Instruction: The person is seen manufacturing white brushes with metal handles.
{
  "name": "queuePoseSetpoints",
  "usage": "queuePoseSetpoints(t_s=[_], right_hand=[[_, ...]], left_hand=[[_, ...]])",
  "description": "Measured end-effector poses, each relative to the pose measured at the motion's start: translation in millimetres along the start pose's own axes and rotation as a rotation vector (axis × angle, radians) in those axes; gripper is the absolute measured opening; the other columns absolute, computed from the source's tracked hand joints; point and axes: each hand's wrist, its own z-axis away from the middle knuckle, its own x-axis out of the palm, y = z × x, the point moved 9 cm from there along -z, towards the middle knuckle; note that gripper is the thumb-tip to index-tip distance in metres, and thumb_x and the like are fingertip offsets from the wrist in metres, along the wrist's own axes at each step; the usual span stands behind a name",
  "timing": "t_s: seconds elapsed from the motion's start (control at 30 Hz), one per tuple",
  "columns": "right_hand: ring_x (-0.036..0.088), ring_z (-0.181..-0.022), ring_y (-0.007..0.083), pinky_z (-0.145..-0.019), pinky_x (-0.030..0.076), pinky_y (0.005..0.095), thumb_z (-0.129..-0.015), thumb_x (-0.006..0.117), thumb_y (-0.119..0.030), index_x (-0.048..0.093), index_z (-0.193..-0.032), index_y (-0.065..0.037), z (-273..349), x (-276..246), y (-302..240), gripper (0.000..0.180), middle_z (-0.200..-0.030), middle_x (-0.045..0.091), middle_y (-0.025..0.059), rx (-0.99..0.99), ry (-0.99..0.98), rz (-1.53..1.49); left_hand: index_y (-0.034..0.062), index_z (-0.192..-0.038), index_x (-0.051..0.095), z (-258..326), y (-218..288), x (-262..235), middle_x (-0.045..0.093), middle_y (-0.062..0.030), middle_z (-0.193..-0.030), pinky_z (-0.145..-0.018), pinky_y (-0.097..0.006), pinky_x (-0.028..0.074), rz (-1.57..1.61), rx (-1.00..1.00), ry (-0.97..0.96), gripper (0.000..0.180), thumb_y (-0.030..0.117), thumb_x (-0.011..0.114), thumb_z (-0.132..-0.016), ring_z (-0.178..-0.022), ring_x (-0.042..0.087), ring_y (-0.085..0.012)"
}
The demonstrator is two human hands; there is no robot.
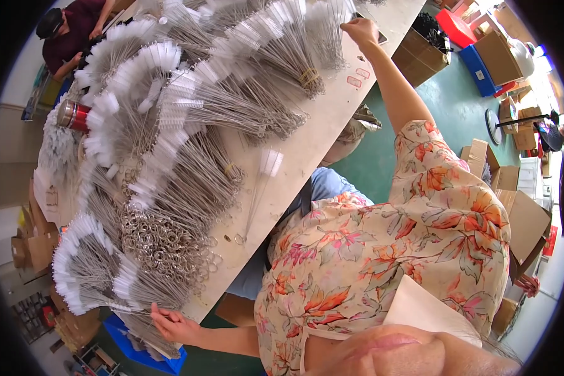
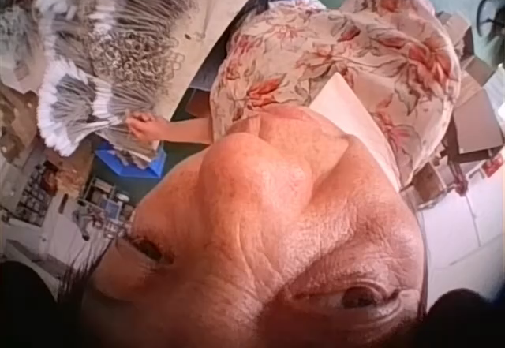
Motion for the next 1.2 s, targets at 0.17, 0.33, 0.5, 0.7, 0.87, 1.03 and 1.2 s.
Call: queuePoseSetpoints(t_s=[0.17,0.33,0.5,0.7,0.87,1.03,1.2], right_hand=[[0.055,-0.054,0.014,-0.053,0.045,0.0299,-0.072,0.063,-0.032,0.063,-0.075,-0.006,66.9,-48.8,-109.7,0.026,-0.061,0.057,0.0035,-0.557,0.314,-0.002],[0.055,-0.061,0.0138,-0.054,0.045,0.0287,-0.094,0.042,-0.021,0.053,-0.083,-0.004,186.2,-73.5,-222.6,0.023,-0.07,0.053,0.0055,-1.097,0.277,-0.095],[0.058,-0.094,0.0208,-0.081,0.05,0.0389,-0.089,0.051,-0.03,0.058,-0.096,-0.001,310.5,57.6,-252.2,0.03,-0.096,0.058,0.0122,-0.796,-1.051,-1.014],[0.044,-0.117,0.0223,-0.091,0.044,0.0322,-0.093,0.047,-0.016,0.053,-0.113,-0.004,469.9,115.4,-246.6,0.024,-0.122,0.046,0.0121,-0.587,-1.451,-0.698],[0.052,-0.106,0.0179,-0.088,0.045,0.0293,-0.093,0.049,-0.021,0.061,-0.111,-0.006,427.9,108.2,-233.8,0.026,-0.099,0.062,0.0093,-0.925,-1.014,-0.693],[0.058,-0.08,0.0107,-0.069,0.05,0.0224,-0.094,0.048,-0.022,0.059,-0.105,-0.004,471.0,160.2,-193.0,0.024,-0.088,0.063,0.0044,0.093,-1.495,-1.134],[0.054,-0.064,0.0064,-0.055,0.043,0.0185,-0.095,0.047,-0.02,0.058,-0.101,-0.003,457.2,148.5,-197.7,0.022,-0.076,0.059,-0.0002,-0.02,-1.736,-0.995]], left_hand=[[-0.0081,-0.104,0.057,-5.0,-3.4,-6.3,0.042,0.0004,-0.069,-0.042,-0.018,0.022,0.057,0.145,0.062,0.034,0.024,0.05,-0.093,-0.052,0.028,-0.0052],[-0.0074,-0.1,0.059,13.5,15.4,71.1,0.044,0.0001,-0.068,-0.042,-0.018,0.022,0.084,0.072,-0.182,0.03,0.02,0.05,-0.093,-0.051,0.03,-0.0049],[-0.0023,-0.11,0.056,67.6,54.3,185.2,0.047,-0.0007,-0.064,-0.04,-0.019,0.031,0.199,0.302,-0.667,0.023,0.01,0.045,-0.093,-0.047,0.039,-0.0048],[0.0,-0.104,0.056,71.1,62.6,229.0,0.055,-0.0052,-0.077,-0.054,-0.022,0.041,0.011,0.593,-0.575,0.016,0.004,0.051,-0.089,-0.062,0.052,-0.0106],[-0.0008,-0.093,0.053,76.8,77.0,175.1,0.048,-0.014,-0.103,-0.068,-0.025,0.053,0.23,0.787,-0.265,0.011,0.001,0.059,-0.083,-0.079,0.063,-0.0208],[0.002,-0.097,0.063,124.5,59.6,193.1,0.049,-0.0136,-0.109,-0.073,-0.031,0.048,-0.044,1.14,-0.417,0.024,-0.002,0.07,-0.073,-0.091,0.054,-0.0239],[0.0028,-0.113,0.057,112.3,69.3,171.5,0.044,-0.0147,-0.118,-0.078,-0.032,0.046,-0.258,1.253,-0.405,0.047,0.011,0.075,-0.071,-0.1,0.049,-0.0236]])
